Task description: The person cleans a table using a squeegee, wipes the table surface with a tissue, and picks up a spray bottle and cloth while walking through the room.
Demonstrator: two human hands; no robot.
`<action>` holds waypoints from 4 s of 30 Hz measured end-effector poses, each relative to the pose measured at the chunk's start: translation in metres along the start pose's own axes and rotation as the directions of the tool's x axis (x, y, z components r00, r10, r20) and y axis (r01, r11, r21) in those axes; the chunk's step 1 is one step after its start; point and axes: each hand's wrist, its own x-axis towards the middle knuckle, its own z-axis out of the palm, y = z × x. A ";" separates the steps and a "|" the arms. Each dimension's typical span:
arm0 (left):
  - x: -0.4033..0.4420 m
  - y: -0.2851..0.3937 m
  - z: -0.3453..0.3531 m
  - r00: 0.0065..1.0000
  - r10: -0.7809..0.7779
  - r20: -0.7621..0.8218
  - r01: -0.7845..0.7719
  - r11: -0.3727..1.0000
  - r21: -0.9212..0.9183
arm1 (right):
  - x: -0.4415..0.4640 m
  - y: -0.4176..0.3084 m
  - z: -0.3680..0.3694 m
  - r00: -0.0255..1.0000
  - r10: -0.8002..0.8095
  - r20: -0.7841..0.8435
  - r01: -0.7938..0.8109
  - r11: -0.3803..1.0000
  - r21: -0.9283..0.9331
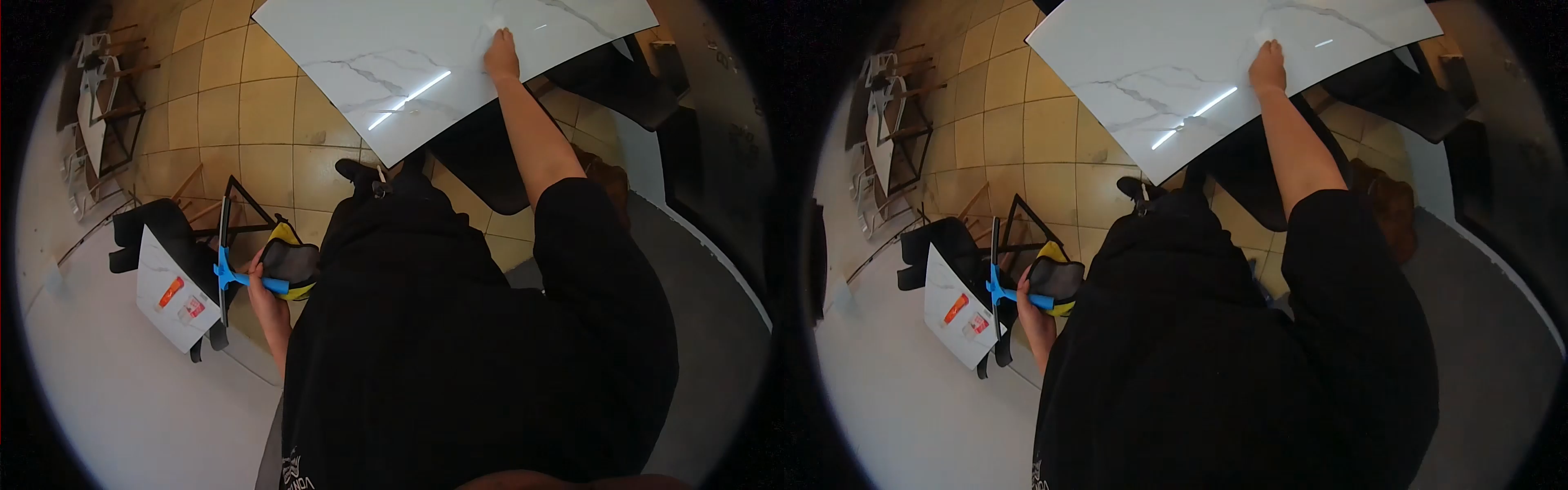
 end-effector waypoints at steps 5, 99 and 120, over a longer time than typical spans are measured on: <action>0.003 -0.009 -0.020 1.000 -0.005 0.001 0.005 1.000 0.010 | -0.078 -0.062 -0.003 0.938 -0.345 -0.016 0.345 0.932 0.116; 0.079 -0.075 -0.035 0.994 -0.058 0.095 0.059 0.998 -0.001 | -0.187 -0.068 -0.005 0.861 -0.319 0.396 0.359 0.933 -0.029; 0.092 -0.071 -0.041 0.989 -0.062 0.133 0.049 0.993 0.104 | -0.199 -0.057 0.031 0.945 -0.210 0.251 0.207 0.978 0.036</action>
